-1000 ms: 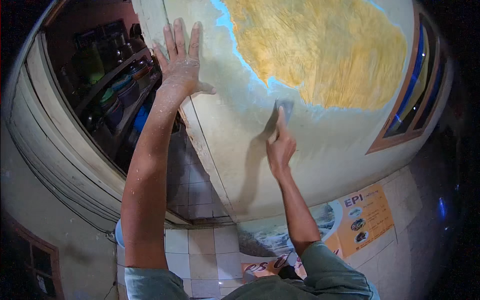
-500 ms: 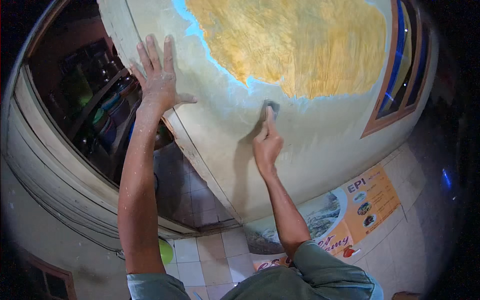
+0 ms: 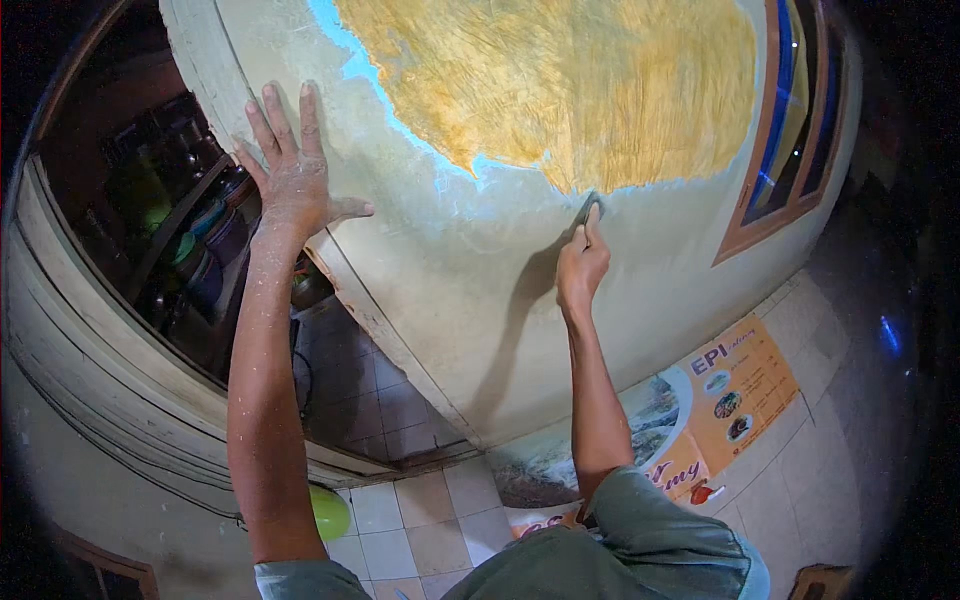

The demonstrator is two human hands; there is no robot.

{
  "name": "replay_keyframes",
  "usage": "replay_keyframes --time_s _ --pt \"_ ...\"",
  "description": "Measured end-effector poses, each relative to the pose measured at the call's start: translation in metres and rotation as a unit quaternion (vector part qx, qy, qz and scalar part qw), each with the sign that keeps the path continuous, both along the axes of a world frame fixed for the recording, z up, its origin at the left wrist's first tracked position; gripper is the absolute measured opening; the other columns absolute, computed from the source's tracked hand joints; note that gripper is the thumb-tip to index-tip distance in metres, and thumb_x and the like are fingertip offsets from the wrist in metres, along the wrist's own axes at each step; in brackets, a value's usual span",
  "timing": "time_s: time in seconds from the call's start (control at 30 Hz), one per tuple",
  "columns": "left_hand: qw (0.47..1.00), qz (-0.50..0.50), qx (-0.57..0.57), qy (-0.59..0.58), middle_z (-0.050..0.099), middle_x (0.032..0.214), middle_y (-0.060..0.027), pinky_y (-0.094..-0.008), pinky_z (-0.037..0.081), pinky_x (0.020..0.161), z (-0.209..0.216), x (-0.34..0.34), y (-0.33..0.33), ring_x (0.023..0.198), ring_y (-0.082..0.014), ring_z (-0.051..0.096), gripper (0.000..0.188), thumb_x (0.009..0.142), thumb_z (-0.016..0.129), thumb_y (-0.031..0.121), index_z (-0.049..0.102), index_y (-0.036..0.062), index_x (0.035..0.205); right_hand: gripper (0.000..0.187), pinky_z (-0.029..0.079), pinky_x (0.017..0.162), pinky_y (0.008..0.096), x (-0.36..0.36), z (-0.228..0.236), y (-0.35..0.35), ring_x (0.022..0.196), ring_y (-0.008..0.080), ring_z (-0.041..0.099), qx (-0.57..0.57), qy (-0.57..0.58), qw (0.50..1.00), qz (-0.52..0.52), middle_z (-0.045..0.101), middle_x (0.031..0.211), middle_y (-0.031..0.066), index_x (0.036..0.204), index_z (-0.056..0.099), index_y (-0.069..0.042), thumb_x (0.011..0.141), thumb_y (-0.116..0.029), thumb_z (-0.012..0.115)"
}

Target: Scraping and smoothing a wall surface with a putty knife.

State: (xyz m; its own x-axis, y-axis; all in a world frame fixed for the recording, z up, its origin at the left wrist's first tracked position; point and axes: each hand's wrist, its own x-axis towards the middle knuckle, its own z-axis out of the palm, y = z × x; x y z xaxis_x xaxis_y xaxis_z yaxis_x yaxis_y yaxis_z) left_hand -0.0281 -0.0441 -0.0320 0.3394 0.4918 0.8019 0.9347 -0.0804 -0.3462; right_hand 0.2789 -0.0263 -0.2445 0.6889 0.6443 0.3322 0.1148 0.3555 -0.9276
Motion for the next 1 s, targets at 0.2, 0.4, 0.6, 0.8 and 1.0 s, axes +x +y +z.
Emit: replay_keyframes --time_s 0.2,0.4,0.6,0.8,1.0 --pt "1.000 0.010 0.000 -0.002 -0.020 0.167 -0.0312 -0.0828 0.008 0.112 0.002 0.003 -0.005 0.154 -0.0544 -0.017 0.175 0.039 0.099 0.063 -0.012 0.0144 0.166 0.047 0.040 0.114 0.0328 -0.005 -0.012 -0.010 0.138 0.0275 0.056 0.013 -0.085 0.996 0.021 0.057 0.150 0.0189 0.149 0.053 0.000 0.103 -0.006 0.048" --pt "0.999 0.039 0.025 -0.011 -0.005 0.169 -0.0321 -0.0749 0.009 0.119 -0.003 0.043 -0.015 0.157 -0.0522 -0.004 0.164 0.043 0.099 0.056 0.000 0.0143 0.168 0.046 0.048 0.104 0.0381 -0.008 -0.015 -0.008 0.127 0.0372 0.062 0.000 -0.038 0.999 -0.002 0.061 0.142 0.0218 0.147 0.056 -0.005 0.102 -0.005 0.049" --pt "0.995 -0.090 -0.017 0.045 -0.003 0.170 -0.0317 -0.0782 0.005 0.116 -0.013 0.091 0.007 0.154 -0.0586 -0.007 0.160 0.043 0.094 0.064 0.008 0.0139 0.168 0.047 0.049 0.103 0.0387 -0.033 -0.007 -0.012 0.131 0.0362 0.060 -0.034 -0.038 0.999 -0.006 0.060 0.143 0.0219 0.148 0.054 -0.004 0.101 -0.005 0.050" --pt "0.995 -0.093 -0.030 0.026 -0.011 0.169 -0.0322 -0.0857 0.006 0.109 -0.018 0.120 0.019 0.152 -0.0605 -0.012 0.170 0.036 0.097 0.061 0.001 0.0143 0.168 0.048 0.048 0.106 0.0378 0.078 -0.003 0.026 0.128 0.0364 0.062 -0.027 0.007 0.998 -0.057 0.062 0.141 0.0227 0.147 0.053 0.001 0.100 -0.003 0.049" --pt "0.988 -0.110 -0.069 0.080 -0.004 0.171 -0.0273 -0.0768 0.005 0.118 -0.018 0.168 0.031 0.155 -0.0553 -0.006 0.168 0.035 0.101 0.055 0.006 0.0183 0.168 0.049 0.049 0.100 0.0387 0.019 -0.012 -0.009 0.118 0.0389 0.067 -0.085 -0.063 0.994 0.027 0.066 0.134 0.0241 0.148 0.056 -0.008 0.100 -0.004 0.049"
